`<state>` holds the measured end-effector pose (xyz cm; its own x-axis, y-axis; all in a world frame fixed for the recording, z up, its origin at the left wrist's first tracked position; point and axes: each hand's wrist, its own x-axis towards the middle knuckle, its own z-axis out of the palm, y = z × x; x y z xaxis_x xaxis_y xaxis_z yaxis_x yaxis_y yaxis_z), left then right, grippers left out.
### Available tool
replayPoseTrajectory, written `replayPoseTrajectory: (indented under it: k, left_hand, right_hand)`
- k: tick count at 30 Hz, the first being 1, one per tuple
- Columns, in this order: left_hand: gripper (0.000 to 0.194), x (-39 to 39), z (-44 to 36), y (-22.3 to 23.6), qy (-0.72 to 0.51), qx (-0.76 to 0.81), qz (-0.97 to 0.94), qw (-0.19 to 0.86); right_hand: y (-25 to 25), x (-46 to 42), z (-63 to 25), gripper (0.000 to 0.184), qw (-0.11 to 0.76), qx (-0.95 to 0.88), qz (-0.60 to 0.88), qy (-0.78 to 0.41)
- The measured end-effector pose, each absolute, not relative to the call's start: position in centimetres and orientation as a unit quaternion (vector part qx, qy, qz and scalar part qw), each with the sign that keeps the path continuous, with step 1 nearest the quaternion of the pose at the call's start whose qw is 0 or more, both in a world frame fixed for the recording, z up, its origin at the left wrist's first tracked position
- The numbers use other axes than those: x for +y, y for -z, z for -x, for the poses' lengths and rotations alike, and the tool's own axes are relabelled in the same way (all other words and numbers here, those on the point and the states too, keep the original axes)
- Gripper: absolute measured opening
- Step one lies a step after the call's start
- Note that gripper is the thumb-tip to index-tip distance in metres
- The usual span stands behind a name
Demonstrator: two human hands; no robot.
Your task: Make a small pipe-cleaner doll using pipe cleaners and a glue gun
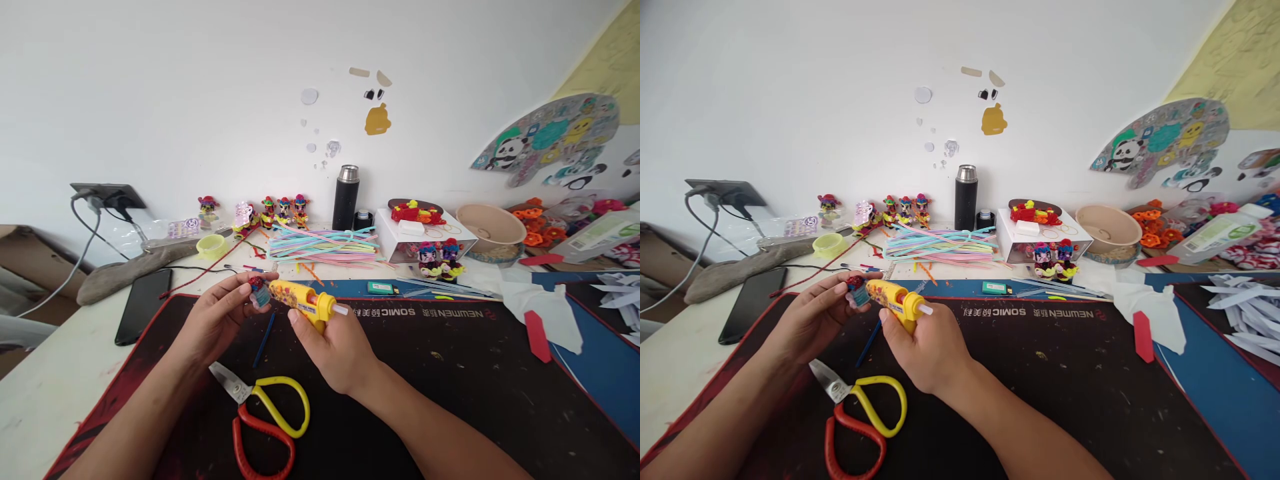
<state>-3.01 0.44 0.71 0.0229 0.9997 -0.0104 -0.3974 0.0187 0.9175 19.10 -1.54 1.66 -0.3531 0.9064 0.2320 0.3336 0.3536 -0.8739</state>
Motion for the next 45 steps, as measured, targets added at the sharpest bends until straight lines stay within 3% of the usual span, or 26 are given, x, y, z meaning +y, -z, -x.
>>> replayPoseTrajectory:
  k: [45]
  left_hand:
    - [0.031, 0.8, 3.71, -0.72, -0.604, 0.402, -0.398, 0.561]
  right_hand:
    - [-1.06, -1.39, -19.17, 0.038, 0.414, -0.723, 0.419, -0.361]
